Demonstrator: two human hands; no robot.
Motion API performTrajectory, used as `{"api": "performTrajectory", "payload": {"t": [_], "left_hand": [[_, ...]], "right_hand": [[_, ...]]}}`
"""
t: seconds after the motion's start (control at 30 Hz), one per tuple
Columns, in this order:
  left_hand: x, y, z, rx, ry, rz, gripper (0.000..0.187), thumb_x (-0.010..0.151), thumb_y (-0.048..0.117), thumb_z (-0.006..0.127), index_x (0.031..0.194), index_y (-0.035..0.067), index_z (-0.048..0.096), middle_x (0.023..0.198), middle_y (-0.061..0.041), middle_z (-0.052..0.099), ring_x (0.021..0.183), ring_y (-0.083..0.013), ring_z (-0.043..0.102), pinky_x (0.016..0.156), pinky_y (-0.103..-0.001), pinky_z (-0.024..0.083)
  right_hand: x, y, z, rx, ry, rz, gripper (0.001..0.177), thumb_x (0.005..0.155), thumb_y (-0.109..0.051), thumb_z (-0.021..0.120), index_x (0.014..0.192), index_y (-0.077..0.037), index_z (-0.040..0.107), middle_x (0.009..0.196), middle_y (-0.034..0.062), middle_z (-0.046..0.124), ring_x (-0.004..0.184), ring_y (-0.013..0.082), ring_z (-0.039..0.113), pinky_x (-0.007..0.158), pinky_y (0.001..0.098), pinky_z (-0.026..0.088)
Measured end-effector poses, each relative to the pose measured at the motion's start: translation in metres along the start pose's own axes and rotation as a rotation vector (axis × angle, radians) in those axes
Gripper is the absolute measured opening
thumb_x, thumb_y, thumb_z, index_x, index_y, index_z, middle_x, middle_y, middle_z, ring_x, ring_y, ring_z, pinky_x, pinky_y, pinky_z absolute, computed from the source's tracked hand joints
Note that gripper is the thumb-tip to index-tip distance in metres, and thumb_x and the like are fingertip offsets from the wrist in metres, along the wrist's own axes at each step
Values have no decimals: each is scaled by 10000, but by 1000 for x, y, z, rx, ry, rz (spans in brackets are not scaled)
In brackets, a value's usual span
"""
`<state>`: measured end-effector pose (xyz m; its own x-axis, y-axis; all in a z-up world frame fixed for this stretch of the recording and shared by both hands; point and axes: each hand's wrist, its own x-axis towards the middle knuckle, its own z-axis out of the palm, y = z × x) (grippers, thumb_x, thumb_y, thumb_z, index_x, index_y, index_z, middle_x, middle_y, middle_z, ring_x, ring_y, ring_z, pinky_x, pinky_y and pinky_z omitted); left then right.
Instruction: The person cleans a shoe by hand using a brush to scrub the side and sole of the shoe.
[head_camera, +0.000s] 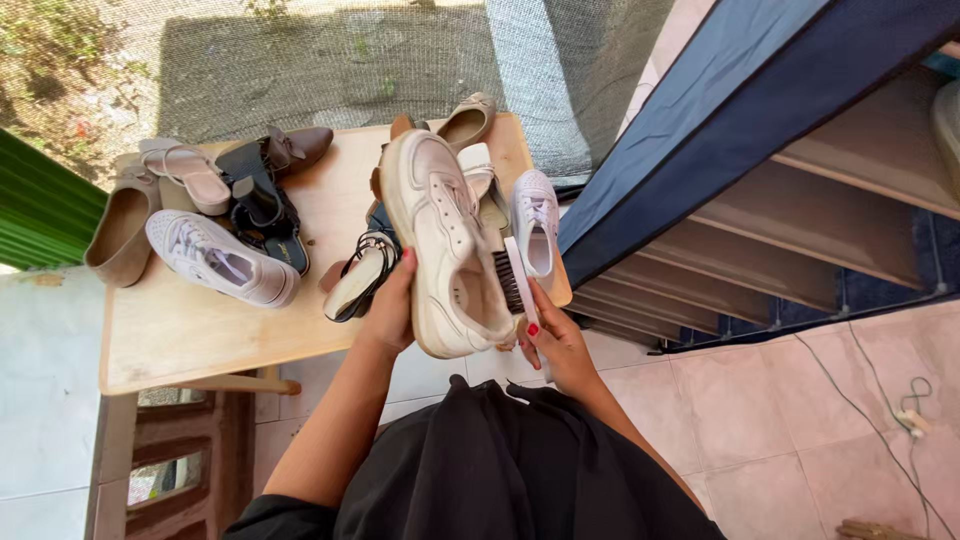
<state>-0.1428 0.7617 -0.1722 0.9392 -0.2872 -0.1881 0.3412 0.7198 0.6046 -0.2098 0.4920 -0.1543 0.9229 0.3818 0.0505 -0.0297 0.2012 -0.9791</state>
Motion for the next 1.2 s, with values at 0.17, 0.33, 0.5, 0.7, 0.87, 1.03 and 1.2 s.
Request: {"api": "performTrajectory", "payload": {"t": [0.17,0.33,0.5,0.7,0.87,1.03,1.2], "left_hand": [[-21,26,23,261,35,222,721,1026,269,396,1637,139,36,1627,-121,349,1386,-218,447,1139,-341,365],[-33,29,24,451,5,357,813,1069,375,406,1647,87,-88,1733,-130,113,1564,-242,229,1229,-332,253],[-31,18,12,603,-34,534,998,1040,544,507,1694,37,-48,1802,-161,32,1654,-242,131,1309,-334,183],[-30,20,8,586,87,548,1036,931,227,604,1665,54,-106,1759,-182,97,1582,-264,236,1266,-328,203],[-33,9,10,773,26,512,1095,854,61,669,1653,51,-81,1755,-177,76,1589,-251,196,1263,-332,185],[-25,28,2,581,-33,496,1098,860,67,650,1667,47,-95,1773,-171,74,1601,-238,193,1271,-328,190],[-12,60,-8,619,-144,560,1168,857,127,738,1654,77,-114,1747,-176,151,1535,-258,336,1246,-341,315]], "right_hand": [[-6,5,11,46,-142,-3,740,1043,-260,560,1661,-94,188,814,42,540,585,101,481,574,243,434],[-5,13,14,24,-167,63,739,1044,-236,577,1656,-80,195,794,27,514,594,86,465,573,236,428],[-5,11,14,29,-115,84,727,1050,-199,577,1663,-71,206,863,19,508,627,74,445,601,239,429],[-16,13,8,19,-151,52,721,1049,-202,583,1660,-65,226,849,39,536,633,96,484,592,245,449],[-10,4,20,-83,-17,43,719,1042,-230,559,1651,-89,205,845,28,551,637,86,503,569,241,464],[-10,-9,41,-470,-65,-267,619,1095,-168,555,1625,-57,254,1452,85,471,1046,96,517,811,268,446],[-2,-14,59,-264,40,162,691,1024,-236,581,1634,-97,290,882,8,555,630,79,463,549,227,429]]}}
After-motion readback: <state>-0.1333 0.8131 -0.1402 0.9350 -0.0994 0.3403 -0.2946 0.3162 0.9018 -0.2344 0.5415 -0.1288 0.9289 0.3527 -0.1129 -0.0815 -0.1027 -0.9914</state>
